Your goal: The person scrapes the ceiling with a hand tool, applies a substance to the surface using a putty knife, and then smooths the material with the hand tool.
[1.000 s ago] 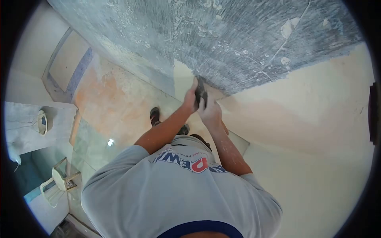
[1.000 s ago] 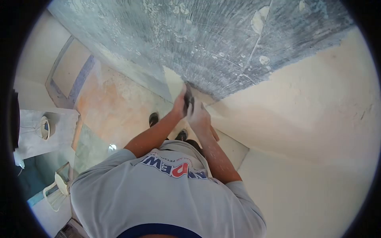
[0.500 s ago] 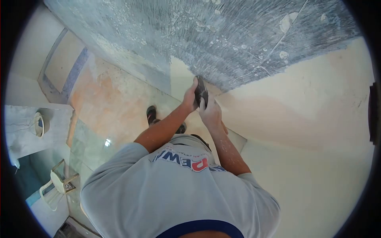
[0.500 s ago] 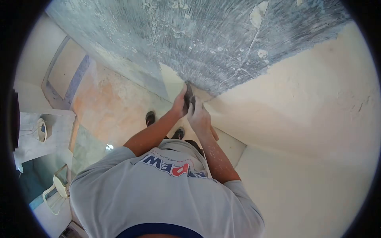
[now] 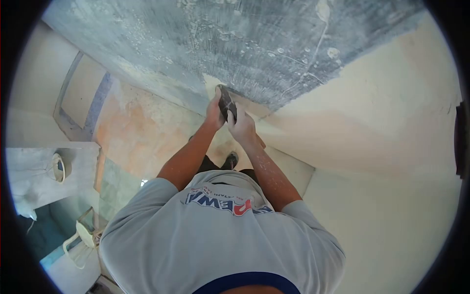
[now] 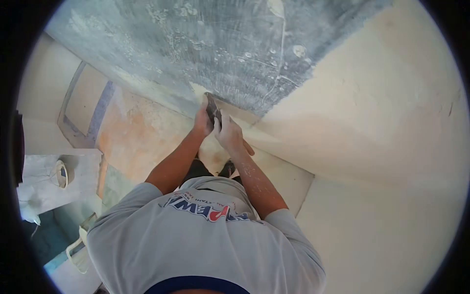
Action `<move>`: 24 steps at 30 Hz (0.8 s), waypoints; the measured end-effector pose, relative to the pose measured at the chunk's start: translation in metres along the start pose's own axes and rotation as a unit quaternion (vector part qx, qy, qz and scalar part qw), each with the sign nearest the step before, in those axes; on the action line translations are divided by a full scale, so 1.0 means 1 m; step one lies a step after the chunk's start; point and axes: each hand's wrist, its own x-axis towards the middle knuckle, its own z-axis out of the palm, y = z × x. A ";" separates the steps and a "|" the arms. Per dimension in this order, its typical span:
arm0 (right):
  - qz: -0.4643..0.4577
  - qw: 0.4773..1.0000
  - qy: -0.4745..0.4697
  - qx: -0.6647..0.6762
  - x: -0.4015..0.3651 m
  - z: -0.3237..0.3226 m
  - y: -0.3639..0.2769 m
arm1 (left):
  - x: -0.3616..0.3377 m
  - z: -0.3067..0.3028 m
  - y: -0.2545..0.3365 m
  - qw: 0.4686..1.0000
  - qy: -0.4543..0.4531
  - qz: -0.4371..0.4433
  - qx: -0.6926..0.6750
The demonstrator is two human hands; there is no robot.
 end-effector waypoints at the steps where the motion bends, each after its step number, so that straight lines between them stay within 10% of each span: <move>1: 0.008 1.000 0.003 0.004 -0.003 -0.004 -0.003 | -0.001 -0.002 0.002 1.000 -0.011 0.005 0.010; 7: 0.166 0.977 -0.073 0.109 -0.049 -0.031 0.004 | -0.057 -0.009 -0.023 0.983 0.123 -0.043 0.129; 17: 0.302 0.872 0.071 0.380 -0.045 -0.003 -0.022 | -0.062 0.024 0.017 0.928 0.104 -0.007 0.358; 24: 0.361 0.869 0.168 0.293 -0.033 0.059 -0.034 | -0.046 0.001 0.060 0.871 -0.020 -0.007 0.491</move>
